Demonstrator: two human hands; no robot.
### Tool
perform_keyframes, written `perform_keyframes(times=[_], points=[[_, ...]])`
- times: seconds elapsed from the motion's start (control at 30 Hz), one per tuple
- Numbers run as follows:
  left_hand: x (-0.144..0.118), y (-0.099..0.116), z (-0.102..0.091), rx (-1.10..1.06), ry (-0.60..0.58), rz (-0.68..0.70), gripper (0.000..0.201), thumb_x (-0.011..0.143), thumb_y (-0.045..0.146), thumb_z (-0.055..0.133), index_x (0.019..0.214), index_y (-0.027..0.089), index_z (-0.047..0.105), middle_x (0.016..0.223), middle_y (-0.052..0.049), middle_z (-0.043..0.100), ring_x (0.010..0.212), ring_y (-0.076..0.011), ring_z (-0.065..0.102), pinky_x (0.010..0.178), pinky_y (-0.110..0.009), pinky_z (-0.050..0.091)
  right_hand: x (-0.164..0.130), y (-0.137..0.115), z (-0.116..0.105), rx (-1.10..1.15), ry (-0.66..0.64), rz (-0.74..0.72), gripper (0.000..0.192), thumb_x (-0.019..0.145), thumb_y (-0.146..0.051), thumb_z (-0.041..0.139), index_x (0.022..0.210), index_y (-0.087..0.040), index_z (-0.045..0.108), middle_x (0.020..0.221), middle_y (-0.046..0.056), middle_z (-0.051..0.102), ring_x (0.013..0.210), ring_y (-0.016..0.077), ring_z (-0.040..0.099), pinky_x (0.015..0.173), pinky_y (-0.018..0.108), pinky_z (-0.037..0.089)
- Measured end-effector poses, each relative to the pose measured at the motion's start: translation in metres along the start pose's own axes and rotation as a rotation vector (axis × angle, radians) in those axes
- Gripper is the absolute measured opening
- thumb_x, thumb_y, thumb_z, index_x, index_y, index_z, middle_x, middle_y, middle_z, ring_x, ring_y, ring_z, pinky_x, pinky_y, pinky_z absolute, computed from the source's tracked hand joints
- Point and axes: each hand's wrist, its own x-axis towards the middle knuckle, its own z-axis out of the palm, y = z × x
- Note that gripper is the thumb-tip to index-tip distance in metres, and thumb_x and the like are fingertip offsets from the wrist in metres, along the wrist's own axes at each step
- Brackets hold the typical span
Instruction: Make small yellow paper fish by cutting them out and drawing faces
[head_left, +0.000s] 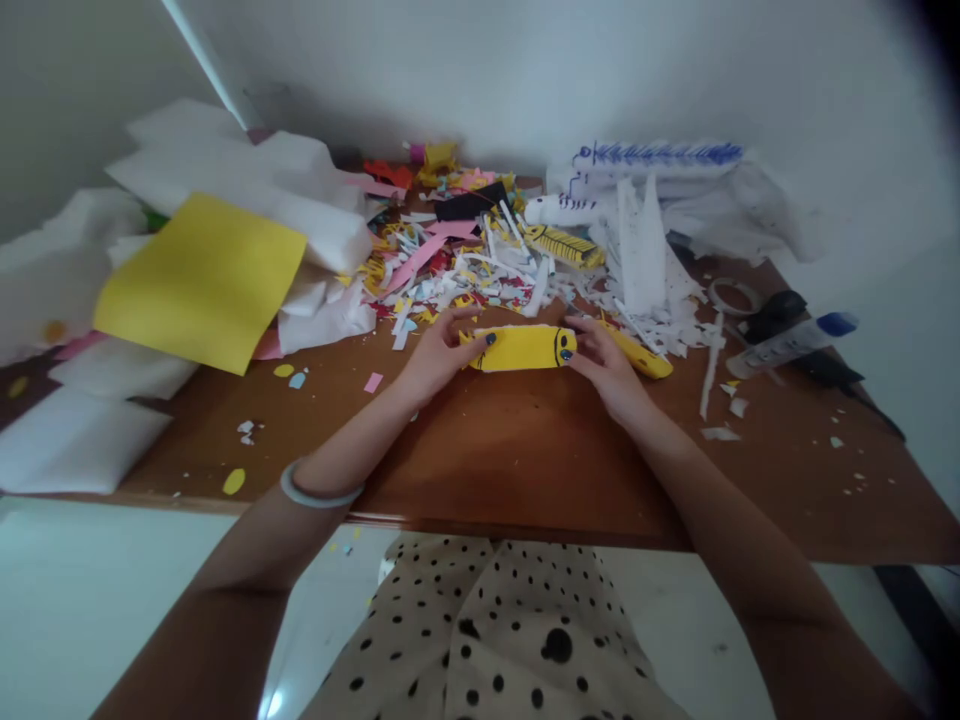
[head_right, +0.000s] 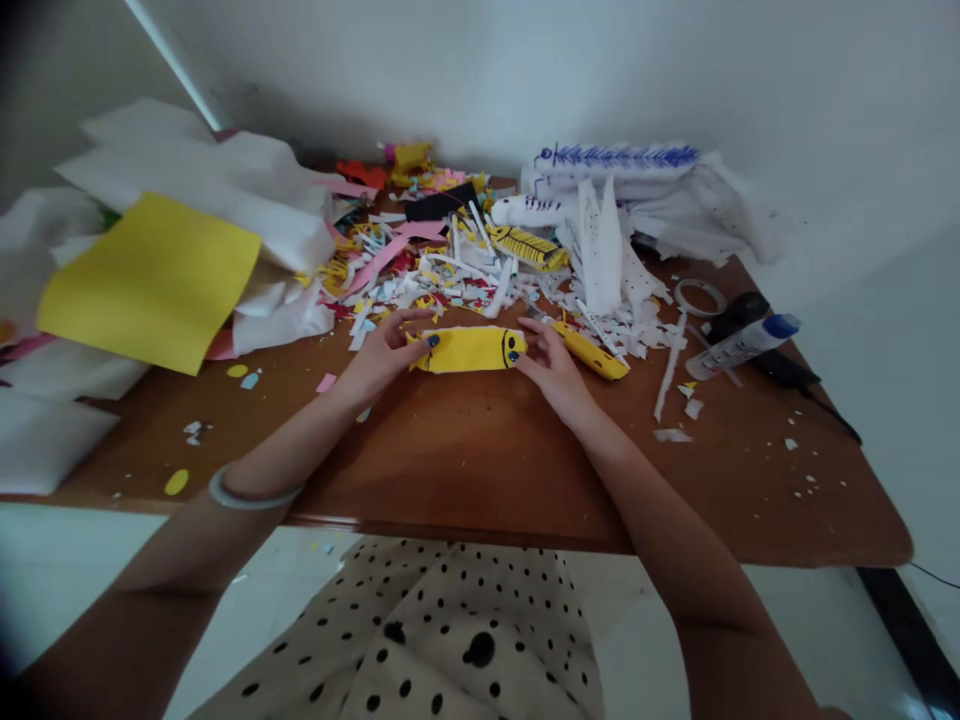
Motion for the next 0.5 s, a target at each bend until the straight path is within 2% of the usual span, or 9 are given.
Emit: perform_keyframes(times=[0.1, 0.27, 0.4, 0.5], points=[[-0.0008, -0.0005, 0.0018, -0.042, -0.029, -0.032, 0.059, 0.070, 0.033, 0.075, 0.123, 0.019, 0.053, 0.106, -0.009, 0.067, 0.098, -0.0195, 0.065, 0.075, -0.029, 0.053, -0.0016, -0.0029, 0.0010, 0.017, 0.008, 0.014, 0.051, 0.078, -0.039, 0.069, 0.124, -0.026, 0.052, 0.113, 0.006, 0.063, 0.106, 0.0216, 0.061, 0.097, 0.043, 0.049], [-0.0028, 0.0014, 0.0025, 0.042, -0.041, 0.005, 0.055, 0.069, 0.033, 0.075, 0.118, 0.019, 0.056, 0.117, -0.010, 0.067, 0.105, -0.0194, 0.063, 0.078, -0.027, 0.051, -0.0022, -0.0013, 0.0051, 0.001, 0.023, 0.008, 0.052, 0.078, -0.041, 0.068, 0.125, -0.026, 0.052, 0.108, 0.006, 0.061, 0.100, 0.0215, 0.061, 0.091, 0.042, 0.052], [-0.0047, 0.0046, 0.0029, 0.073, -0.061, 0.040, 0.051, 0.069, 0.031, 0.074, 0.116, 0.019, 0.058, 0.127, -0.010, 0.064, 0.105, -0.0183, 0.062, 0.084, -0.029, 0.049, -0.0015, 0.0007, 0.0074, 0.001, 0.065, 0.009, 0.055, 0.074, -0.039, 0.071, 0.124, -0.025, 0.051, 0.090, 0.002, 0.060, 0.084, 0.0200, 0.062, 0.082, 0.041, 0.054], [-0.0053, 0.0058, 0.0035, 0.060, -0.071, 0.049, 0.049, 0.068, 0.031, 0.075, 0.113, 0.017, 0.060, 0.125, -0.010, 0.064, 0.108, -0.0195, 0.061, 0.090, -0.031, 0.046, -0.0014, -0.0005, 0.0069, 0.007, 0.067, 0.027, 0.054, 0.072, -0.036, 0.072, 0.121, -0.026, 0.052, 0.081, -0.001, 0.059, 0.078, 0.0192, 0.061, 0.079, 0.040, 0.054]])
